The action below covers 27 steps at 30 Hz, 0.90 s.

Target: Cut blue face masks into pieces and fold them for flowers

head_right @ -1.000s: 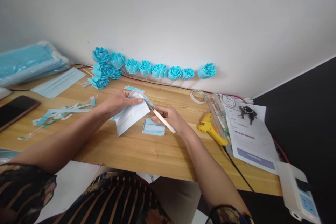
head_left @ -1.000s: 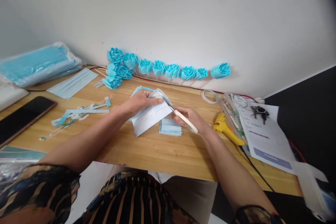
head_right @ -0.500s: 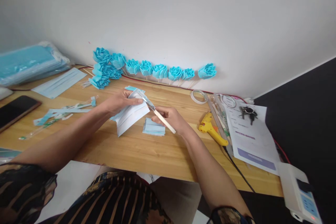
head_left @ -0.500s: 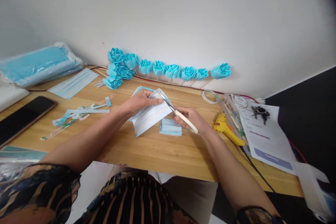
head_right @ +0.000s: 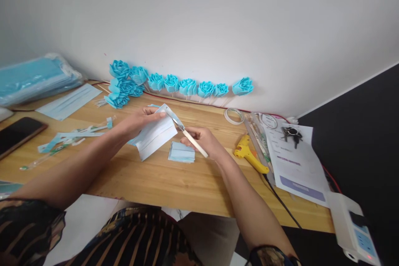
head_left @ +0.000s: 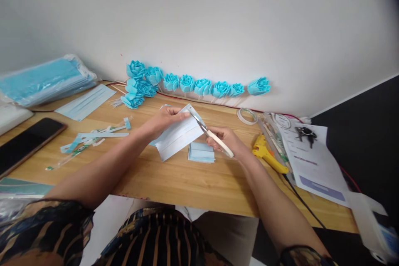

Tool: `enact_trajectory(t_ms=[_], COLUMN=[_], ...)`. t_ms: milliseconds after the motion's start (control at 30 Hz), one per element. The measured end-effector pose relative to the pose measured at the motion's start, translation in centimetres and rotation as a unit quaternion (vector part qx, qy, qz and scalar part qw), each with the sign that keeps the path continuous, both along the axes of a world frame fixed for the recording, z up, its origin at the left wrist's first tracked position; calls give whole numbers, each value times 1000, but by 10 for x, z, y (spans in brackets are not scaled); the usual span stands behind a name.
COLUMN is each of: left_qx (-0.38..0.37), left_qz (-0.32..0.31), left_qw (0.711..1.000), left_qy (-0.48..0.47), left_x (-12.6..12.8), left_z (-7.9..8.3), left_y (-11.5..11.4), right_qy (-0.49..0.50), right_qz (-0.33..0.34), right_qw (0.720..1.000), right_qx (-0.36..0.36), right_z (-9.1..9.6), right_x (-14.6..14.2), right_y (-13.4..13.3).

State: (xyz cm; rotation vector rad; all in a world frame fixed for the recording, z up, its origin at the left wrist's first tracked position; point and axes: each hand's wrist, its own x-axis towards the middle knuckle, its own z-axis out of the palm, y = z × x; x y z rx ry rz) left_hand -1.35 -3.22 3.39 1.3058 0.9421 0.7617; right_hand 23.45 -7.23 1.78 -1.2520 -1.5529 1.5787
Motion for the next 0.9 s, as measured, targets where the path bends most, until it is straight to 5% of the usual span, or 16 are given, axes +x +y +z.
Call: enact_trajectory(t_ms=[200, 900], left_qx=[-10, -11], left_qz=[24, 1], left_qw=[1000, 1000], left_qy=[-6, -12], left_x=[-1, 2], left_z=[-1, 0], left_y=[1, -2], right_qy=[-3, -6], right_qz=[65, 79], right_qw=[993, 993], right_qx=[95, 91], right_z=[14, 20], right_x=[-3, -9], right_y=[-4, -6])
